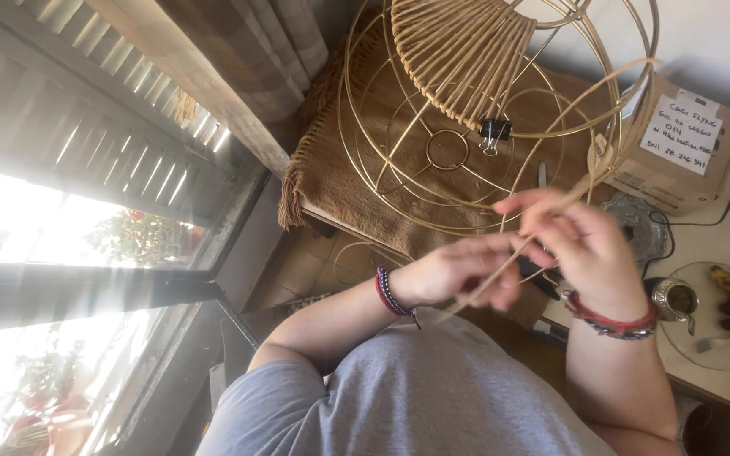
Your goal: The person weaves a thin rattan strip through the vertical spokes of a partially completed rattan basket frame. They repeatedly thread the strip through the frame, pull it tight, and adjust the weave pattern by hand.
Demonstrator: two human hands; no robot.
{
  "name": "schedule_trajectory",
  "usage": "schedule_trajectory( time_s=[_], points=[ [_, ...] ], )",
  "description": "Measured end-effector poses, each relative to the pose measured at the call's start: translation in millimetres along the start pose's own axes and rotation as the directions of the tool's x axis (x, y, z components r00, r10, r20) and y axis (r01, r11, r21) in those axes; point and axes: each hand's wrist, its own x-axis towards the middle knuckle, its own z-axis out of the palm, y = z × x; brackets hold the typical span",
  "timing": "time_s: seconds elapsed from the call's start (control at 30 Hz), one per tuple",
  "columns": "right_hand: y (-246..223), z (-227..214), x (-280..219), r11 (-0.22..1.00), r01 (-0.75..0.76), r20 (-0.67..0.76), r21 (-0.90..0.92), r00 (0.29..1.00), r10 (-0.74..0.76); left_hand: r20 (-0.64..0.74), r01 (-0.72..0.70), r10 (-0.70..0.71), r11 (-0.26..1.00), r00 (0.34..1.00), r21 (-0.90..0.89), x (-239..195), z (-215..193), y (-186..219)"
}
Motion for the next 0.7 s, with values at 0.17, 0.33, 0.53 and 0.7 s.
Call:
schedule_trajectory(
  time_s=[0.17, 0.33, 0.53, 0.7],
  points=[
    [-1.8, -21.0, -7.9, 0.978, 0.107, -0.112, -0.178, 0.985, -0.128, -0.175, -0.028, 0.131, 0.871, 0.976, 0.491, 3.0, 4.2, -2.6],
    [21.7, -26.7, -23.2, 0.918, 0.256, -0.416, 0.304, 0.902, -0.114, -0.400, 0.408, -0.347, -0.055, 0.848, 0.911, -0.1, -35.7, -63.7],
    [10.9, -10.8, -13.1, 0.995, 0.062, -0.027, -0.077, 0.998, -0.064, -0.078, 0.055, -0.005, 0.755, 0.997, 0.654, 11.0, -5.8, -4.2],
    [27.5, -23.8, -24.9, 0.848, 0.277, -0.340, 0.452, 0.932, -0.123, 0.018, 0.031, -0.066, 0.669, 0.998, 0.743, 4.2, -41.5, -41.6]
  ],
)
